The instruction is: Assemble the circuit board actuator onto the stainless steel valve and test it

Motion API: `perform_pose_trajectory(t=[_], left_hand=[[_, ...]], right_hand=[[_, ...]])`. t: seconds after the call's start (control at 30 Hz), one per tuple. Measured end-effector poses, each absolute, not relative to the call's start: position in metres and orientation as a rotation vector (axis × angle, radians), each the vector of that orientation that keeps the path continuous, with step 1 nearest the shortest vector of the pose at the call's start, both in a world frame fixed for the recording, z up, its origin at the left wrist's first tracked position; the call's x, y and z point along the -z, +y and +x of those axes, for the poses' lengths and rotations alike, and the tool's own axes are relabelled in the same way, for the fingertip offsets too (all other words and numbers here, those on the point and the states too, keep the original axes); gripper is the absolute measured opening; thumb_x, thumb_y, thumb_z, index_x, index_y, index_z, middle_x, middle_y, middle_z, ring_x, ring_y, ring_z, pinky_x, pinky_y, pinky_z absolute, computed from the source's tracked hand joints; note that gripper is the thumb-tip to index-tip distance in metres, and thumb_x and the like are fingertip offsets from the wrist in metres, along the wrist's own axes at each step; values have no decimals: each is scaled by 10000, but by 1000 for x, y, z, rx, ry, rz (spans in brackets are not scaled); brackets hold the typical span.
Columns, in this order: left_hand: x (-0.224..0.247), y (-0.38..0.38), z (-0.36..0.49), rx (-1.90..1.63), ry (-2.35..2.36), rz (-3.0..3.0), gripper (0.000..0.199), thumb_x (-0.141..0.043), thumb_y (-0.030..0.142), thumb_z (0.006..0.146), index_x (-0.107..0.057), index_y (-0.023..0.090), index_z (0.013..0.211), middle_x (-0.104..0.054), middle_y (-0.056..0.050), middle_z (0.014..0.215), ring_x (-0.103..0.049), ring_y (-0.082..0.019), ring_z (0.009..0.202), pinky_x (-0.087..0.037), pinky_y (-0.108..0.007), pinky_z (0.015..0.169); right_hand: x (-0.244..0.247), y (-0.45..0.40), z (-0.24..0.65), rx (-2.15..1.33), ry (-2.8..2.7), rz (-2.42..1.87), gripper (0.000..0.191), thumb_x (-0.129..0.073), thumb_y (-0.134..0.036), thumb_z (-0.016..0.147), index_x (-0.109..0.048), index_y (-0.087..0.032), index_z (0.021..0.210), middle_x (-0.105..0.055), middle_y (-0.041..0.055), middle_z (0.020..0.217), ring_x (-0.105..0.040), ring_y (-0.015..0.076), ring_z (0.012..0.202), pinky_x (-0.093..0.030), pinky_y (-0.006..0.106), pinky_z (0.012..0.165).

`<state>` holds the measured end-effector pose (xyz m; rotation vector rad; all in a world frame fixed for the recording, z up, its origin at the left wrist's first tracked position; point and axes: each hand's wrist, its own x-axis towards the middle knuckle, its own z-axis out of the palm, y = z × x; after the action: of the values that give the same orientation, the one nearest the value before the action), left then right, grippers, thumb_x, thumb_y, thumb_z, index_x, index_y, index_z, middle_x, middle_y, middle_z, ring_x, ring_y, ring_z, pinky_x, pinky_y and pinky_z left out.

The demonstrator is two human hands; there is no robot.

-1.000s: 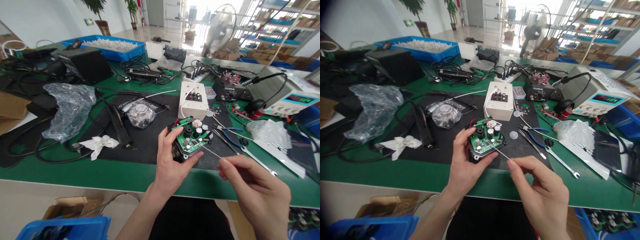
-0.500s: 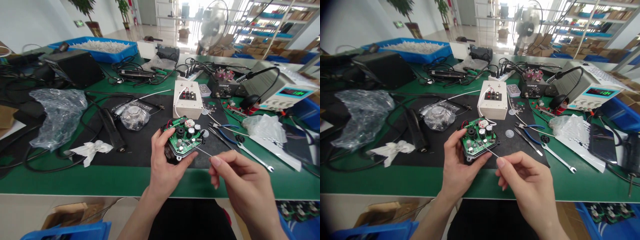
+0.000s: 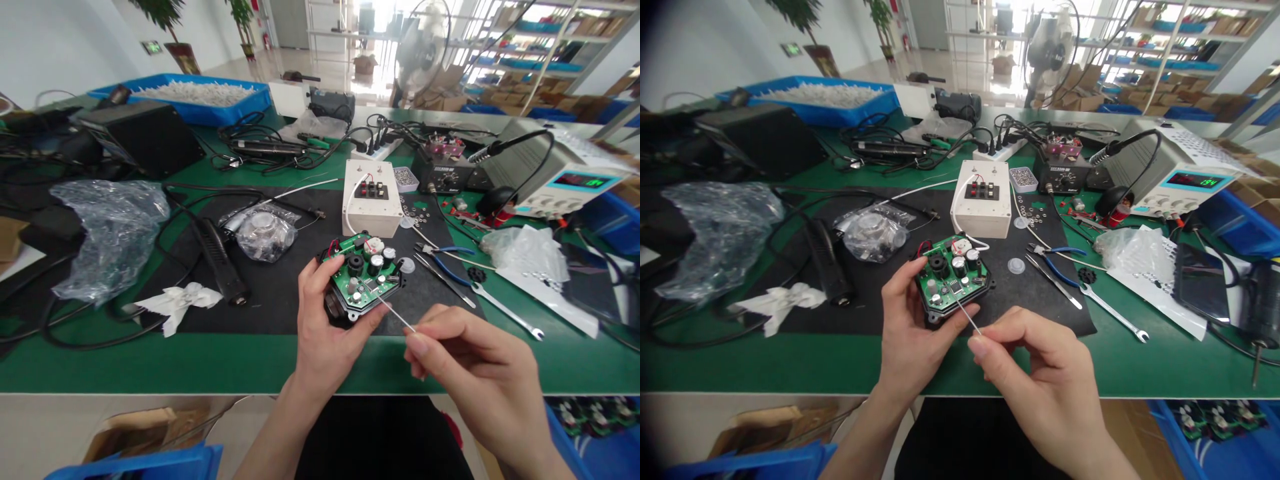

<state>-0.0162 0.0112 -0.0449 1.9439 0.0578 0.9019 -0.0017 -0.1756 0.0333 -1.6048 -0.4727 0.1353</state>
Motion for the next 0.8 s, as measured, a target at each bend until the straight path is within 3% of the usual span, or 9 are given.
perform_pose_trajectory(t=[0.13, 0.3, 0.57, 0.67, 0.8], left_hand=[[45, 10, -16, -897, 75, 1929, 921, -958, 369, 765, -462, 331, 1540, -507, -111, 1544, -482, -334, 1499, -458, -528, 1248], [46, 8, -17, -878, 90, 1904, 899, -952, 338, 775, -468, 329, 1533, -485, -116, 1567, -487, -337, 1497, -451, -543, 1254], [44, 8, -17, -887, 60, 1884, 878, -943, 359, 790, -468, 325, 1527, -474, -119, 1538, -544, -314, 1442, -464, -510, 1243], [41, 7, -18, -898, 53, 1895, 823, -929, 368, 808, -488, 311, 1501, -480, -115, 1528, -530, -301, 1454, -458, -490, 1245], [38, 7, -19, -900, 59, 1895, 762, -923, 389, 813, -521, 296, 1453, -485, -106, 1518, -535, -282, 1446, -470, -458, 1234]], right_hand=[[-31, -178, 4, -247, -338, -1484, 99, -771, -251, 985, -753, -221, 892, -725, -19, 740, -685, 93, 606, -549, 169, 587], [-32, -175, 8, -582, -41, -1082, 237, -734, -329, 1013, -692, -181, 833, -743, 0, 673, -681, 111, 461, -541, 149, 455], [-37, -179, 9, -920, 285, -683, 188, -845, -307, 902, -794, -126, 890, -663, -31, 545, -591, 82, 334, -454, 103, 336], [-37, -181, 9, -942, 293, -695, 149, -839, -293, 905, -793, -158, 859, -618, -47, 518, -518, 55, 303, -392, 98, 306], [-35, -177, 6, -748, 150, -994, 280, -797, -360, 948, -715, -187, 744, -564, -30, 501, -468, 53, 357, -421, 137, 383]])
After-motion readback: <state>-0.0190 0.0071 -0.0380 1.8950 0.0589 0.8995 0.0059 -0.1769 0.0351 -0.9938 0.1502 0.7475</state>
